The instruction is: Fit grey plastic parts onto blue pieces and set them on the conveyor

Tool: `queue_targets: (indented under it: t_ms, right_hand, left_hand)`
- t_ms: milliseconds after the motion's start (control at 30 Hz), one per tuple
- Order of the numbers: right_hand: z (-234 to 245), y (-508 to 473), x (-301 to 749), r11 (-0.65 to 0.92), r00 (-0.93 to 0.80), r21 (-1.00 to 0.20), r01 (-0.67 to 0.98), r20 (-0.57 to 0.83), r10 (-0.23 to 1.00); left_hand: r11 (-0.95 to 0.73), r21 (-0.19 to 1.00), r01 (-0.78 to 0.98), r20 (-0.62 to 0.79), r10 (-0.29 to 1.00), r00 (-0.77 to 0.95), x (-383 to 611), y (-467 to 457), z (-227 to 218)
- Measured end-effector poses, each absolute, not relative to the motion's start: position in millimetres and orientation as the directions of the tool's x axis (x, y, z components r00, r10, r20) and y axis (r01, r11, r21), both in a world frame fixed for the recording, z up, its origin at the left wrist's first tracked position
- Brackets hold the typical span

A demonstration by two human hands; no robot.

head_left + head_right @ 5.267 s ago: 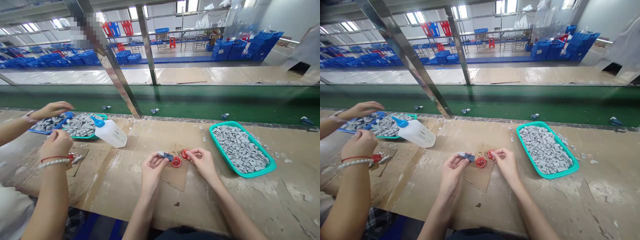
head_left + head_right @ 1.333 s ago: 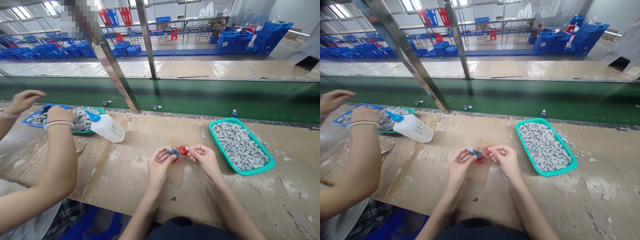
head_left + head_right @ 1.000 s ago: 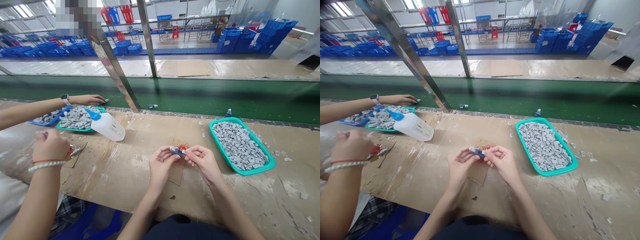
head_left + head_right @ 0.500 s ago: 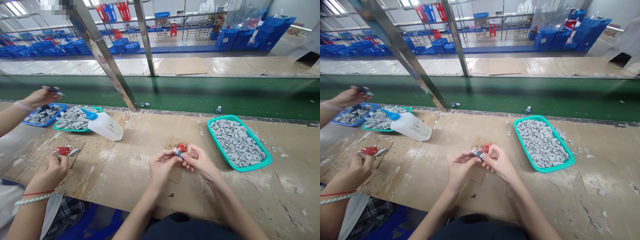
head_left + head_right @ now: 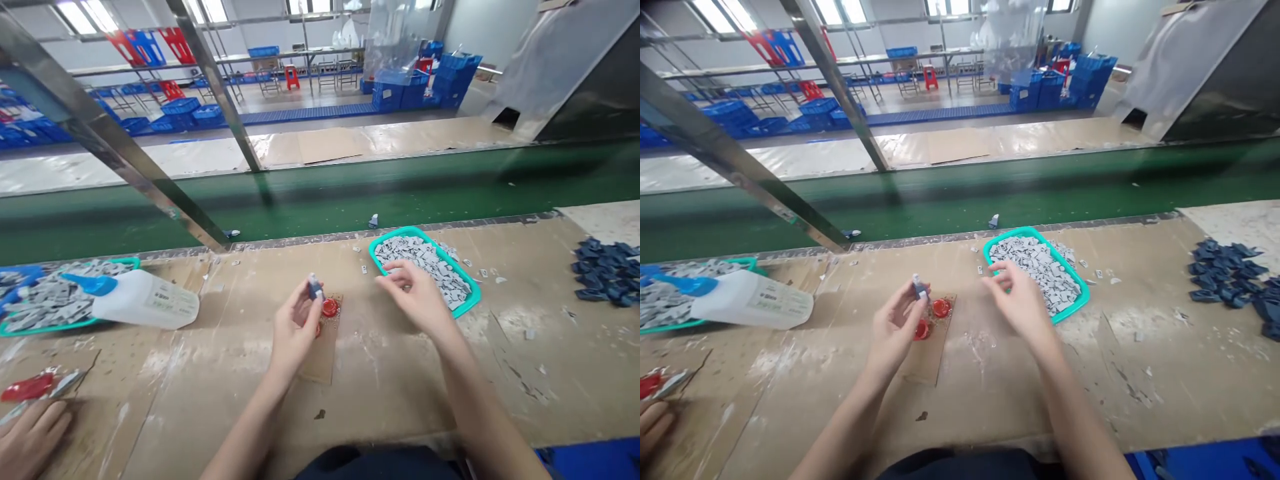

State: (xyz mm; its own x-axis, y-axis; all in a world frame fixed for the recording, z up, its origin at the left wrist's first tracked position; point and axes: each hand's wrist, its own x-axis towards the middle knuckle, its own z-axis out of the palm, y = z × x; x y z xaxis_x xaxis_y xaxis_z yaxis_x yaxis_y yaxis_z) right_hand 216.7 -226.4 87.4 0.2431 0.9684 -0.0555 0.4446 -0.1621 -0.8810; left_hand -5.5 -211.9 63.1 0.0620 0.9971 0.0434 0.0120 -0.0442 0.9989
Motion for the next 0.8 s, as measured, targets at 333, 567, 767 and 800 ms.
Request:
queue_targets:
  t_ms: [333, 567, 767, 800]
  right_hand:
    - [58, -199, 283, -0.414, 0.426, -0.248, 0.876, -0.007, 0.905]
    - [60, -201, 266, -0.414, 0.437, -0.277, 0.867, 0.021, 0.899]
    - [61, -209, 271, -0.342, 0.393, -0.34, 0.876, 0.091, 0.915]
    - [62, -212, 272, -0.33, 0.391, -0.374, 0.867, 0.099, 0.915]
  left_hand:
    - [-0.23, 0.92, 0.317, 0.2, 0.972, 0.125, -29, -137, 48]
    - [-0.411, 0.613, 0.675, 0.286, 0.912, 0.295, -1, -62, 44]
    - [-0.422, 0.461, 0.78, 0.248, 0.906, 0.343, 45, 1, 41]
    - [-0.419, 0.443, 0.793, 0.238, 0.907, 0.346, 52, 8, 40]
